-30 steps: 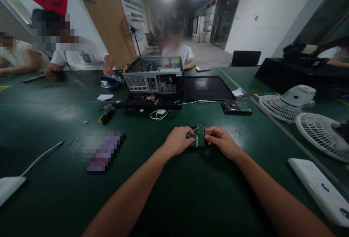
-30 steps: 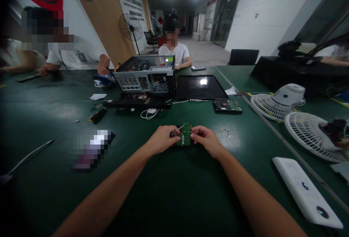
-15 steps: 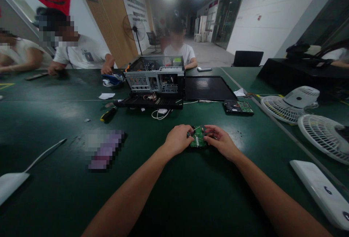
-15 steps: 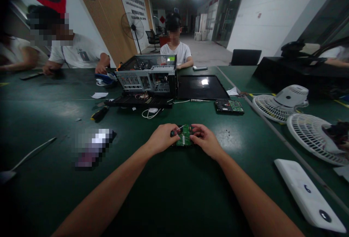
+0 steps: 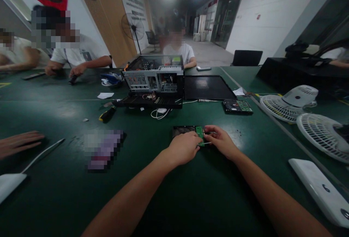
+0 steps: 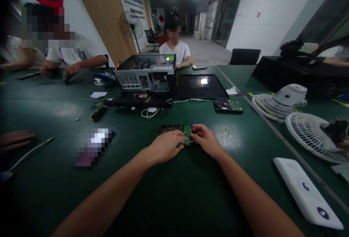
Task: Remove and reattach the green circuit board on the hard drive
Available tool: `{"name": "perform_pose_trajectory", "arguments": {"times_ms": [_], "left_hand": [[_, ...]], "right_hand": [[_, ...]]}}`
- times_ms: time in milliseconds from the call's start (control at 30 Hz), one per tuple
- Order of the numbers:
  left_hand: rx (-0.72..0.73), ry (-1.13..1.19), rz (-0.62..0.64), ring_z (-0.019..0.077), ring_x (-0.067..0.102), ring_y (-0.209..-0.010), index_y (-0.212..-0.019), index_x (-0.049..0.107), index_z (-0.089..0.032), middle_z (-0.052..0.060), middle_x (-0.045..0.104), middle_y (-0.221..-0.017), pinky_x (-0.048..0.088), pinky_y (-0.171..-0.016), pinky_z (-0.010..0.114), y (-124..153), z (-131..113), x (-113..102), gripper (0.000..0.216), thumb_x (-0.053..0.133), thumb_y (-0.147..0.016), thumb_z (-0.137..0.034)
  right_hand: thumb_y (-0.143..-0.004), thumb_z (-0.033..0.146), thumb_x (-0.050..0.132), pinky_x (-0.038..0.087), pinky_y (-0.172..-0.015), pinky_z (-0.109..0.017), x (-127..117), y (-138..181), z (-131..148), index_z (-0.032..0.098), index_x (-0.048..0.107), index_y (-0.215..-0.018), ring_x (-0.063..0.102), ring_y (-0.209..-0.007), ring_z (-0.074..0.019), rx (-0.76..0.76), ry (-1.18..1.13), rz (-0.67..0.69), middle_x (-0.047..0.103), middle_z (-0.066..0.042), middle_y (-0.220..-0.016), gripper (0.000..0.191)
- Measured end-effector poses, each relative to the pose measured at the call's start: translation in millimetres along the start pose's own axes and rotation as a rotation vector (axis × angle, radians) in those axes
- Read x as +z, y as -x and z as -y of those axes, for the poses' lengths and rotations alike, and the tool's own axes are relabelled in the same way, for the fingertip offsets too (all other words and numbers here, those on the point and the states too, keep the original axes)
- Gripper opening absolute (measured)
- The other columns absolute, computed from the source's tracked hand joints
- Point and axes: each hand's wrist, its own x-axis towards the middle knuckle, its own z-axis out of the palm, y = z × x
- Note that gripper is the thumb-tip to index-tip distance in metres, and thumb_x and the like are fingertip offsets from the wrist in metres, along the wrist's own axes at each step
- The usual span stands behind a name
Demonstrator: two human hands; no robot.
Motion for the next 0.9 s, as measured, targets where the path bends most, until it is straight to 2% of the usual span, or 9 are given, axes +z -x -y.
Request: {"name": "perform_pose_trajectory", "arguments": {"times_ms": [167,433,533,600,700,800,900], "left_hand": [[0.015,-0.001,0.002,0.0336,0.064,-0.122,-0.128,0.070,-0.027,0.012,0.065,-0.135,0.052,-0.100,0.045,2.5,6.6,-1.6,0.034,0.061,-0.095,-0.027],[-0.080,0.094,-0.057,0.0316,0.063,-0.123,-0.133,0.067,-0.027,0.011,0.065,-0.136,0.047,-0.107,0.045,0.1,24.3,-8.9,0.040,0.065,-0.094,-0.028],[-0.114,0.142,-0.088,0.0305,0.065,-0.120,-0.135,0.065,-0.024,0.012,0.068,-0.131,0.048,-0.105,0.044,-3.5,24.6,-7.4,0.042,0.065,-0.094,-0.031],[-0.135,0.171,-0.110,0.0297,0.066,-0.117,-0.133,0.065,-0.022,0.013,0.071,-0.126,0.050,-0.103,0.043,-5.8,24.1,-5.9,0.040,0.066,-0.094,-0.032],[-0.170,0.231,-0.138,0.0284,0.069,-0.112,-0.131,0.066,-0.021,0.011,0.074,-0.121,0.051,-0.100,0.041,-7.5,23.2,-4.8,0.040,0.067,-0.093,-0.031],[-0.184,0.303,-0.138,0.0273,0.071,-0.108,-0.128,0.069,-0.023,0.009,0.075,-0.119,0.053,-0.095,0.038,-6.8,22.8,-6.3,0.037,0.070,-0.091,-0.030],[-0.188,0.340,-0.121,0.0258,0.073,-0.099,-0.116,0.074,-0.022,0.008,0.077,-0.112,0.054,-0.086,0.035,-5.2,23.0,-8.3,0.028,0.071,-0.090,-0.031]], "right_hand": [[-0.080,0.040,0.081,0.053,-0.061,-0.029,1.9,-0.2,1.6,0.026,0.060,-0.129,0.063,-0.076,-0.0131,0.018,0.015,0.019,0.067,-0.008,-0.127,0.054],[-0.078,0.036,0.082,0.051,-0.058,-0.028,2.2,2.1,5.3,0.028,0.057,-0.135,0.059,-0.072,-0.0110,-0.005,0.035,0.023,0.063,-0.009,-0.132,0.062],[-0.078,0.034,0.082,0.054,-0.069,-0.032,2.0,2.4,7.2,0.028,0.055,-0.137,0.060,-0.077,-0.0122,-0.031,0.021,0.004,0.063,-0.008,-0.129,0.065],[-0.076,0.032,0.084,0.056,-0.083,-0.037,1.9,2.4,8.8,0.029,0.056,-0.137,0.063,-0.089,-0.0160,-0.056,0.010,-0.010,0.064,-0.006,-0.124,0.066],[-0.074,0.030,0.086,0.051,-0.101,-0.044,1.9,3.1,11.6,0.030,0.058,-0.135,0.064,-0.107,-0.0215,-0.071,-0.049,-0.006,0.067,-0.005,-0.118,0.068],[-0.075,0.031,0.086,0.051,-0.102,-0.044,2.0,4.3,13.8,0.030,0.062,-0.129,0.065,-0.108,-0.0224,-0.031,-0.160,0.048,0.069,-0.005,-0.115,0.059],[-0.076,0.032,0.086,0.051,-0.098,-0.040,2.7,5.4,14.7,0.027,0.069,-0.111,0.066,-0.099,-0.0195,-0.008,-0.220,0.056,0.070,-0.002,-0.105,0.038]]}}
